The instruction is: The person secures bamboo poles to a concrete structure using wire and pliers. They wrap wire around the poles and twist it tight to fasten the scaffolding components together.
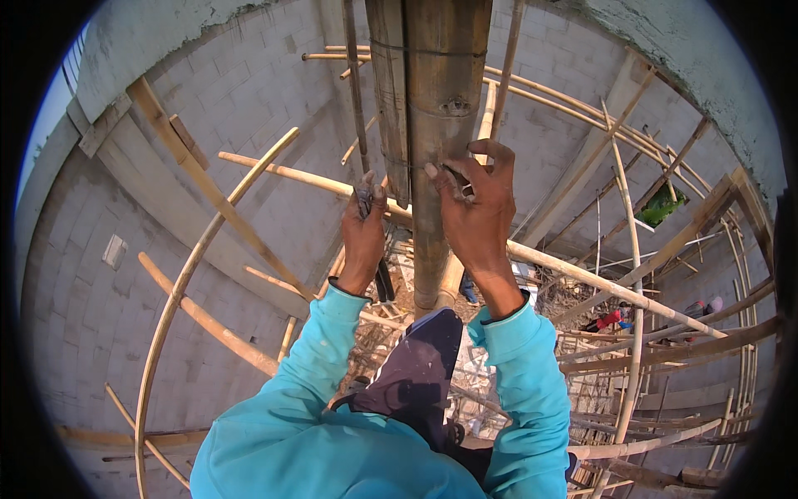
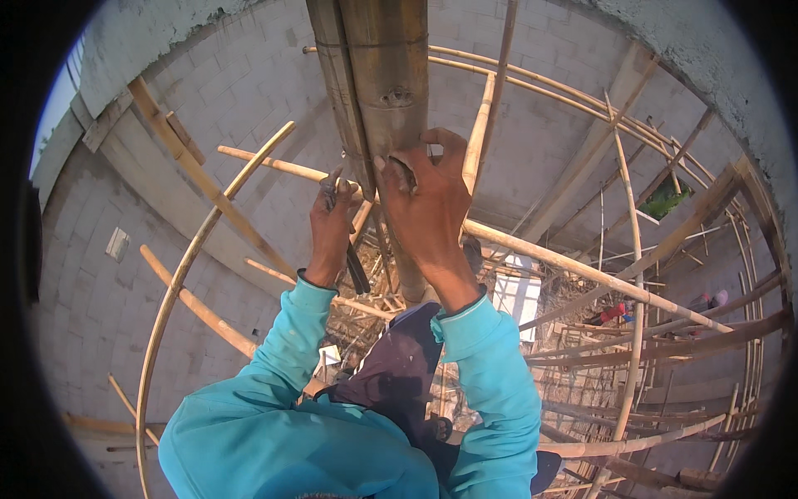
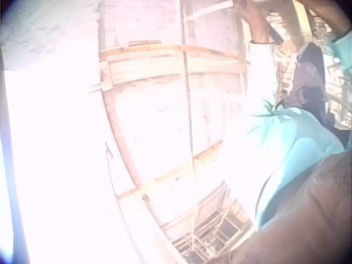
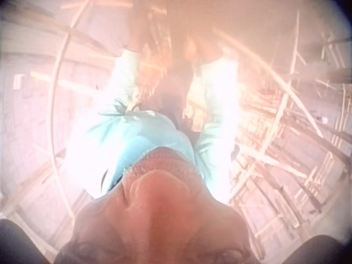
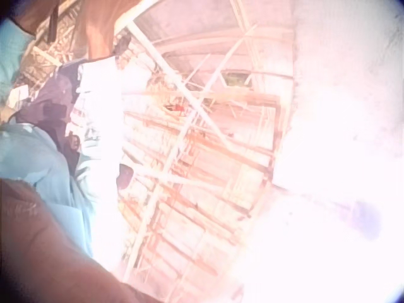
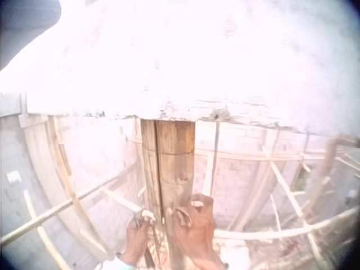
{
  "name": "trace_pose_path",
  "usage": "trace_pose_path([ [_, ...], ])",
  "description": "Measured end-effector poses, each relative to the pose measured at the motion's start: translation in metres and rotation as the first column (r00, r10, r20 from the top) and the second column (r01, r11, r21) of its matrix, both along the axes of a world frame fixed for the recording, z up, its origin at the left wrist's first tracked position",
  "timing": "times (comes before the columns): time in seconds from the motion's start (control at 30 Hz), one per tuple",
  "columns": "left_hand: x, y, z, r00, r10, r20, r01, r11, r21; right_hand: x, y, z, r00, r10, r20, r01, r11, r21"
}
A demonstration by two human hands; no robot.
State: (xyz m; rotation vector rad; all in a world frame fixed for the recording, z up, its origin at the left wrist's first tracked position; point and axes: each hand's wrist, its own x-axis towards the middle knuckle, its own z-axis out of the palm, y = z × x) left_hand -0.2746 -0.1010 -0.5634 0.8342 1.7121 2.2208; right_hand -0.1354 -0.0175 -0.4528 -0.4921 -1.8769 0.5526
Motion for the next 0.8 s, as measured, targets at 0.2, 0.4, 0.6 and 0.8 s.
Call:
trace_pose_path([
  [0.2, 0.011, 0.006, 0.0, 0.94, -0.157, 0.303, 0.147, 0.988, 0.055, 0.002, 0.001, -0.004, 0.999, -0.033, -0.015, 0.034, 0.998, 0.048],
  [0.4, 0.017, 0.014, 0.036, 0.946, -0.09, 0.31, 0.047, 0.988, 0.145, -0.002, 0.017, 0.013, 1.0, 0.022, 0.019, -0.022, 1.0, 0.012],
  [0.6, 0.012, 0.018, 0.031, 0.951, -0.107, 0.292, 0.079, 0.991, 0.105, 0.001, 0.022, -0.01, 0.997, -0.04, -0.065, 0.045, 0.996, 0.081],
  [0.8, 0.025, 0.02, 0.037, 0.972, -0.07, 0.223, 0.032, 0.985, 0.17, 0.004, 0.009, -0.001, 0.996, -0.078, -0.042, 0.074, 0.994, -0.082],
])
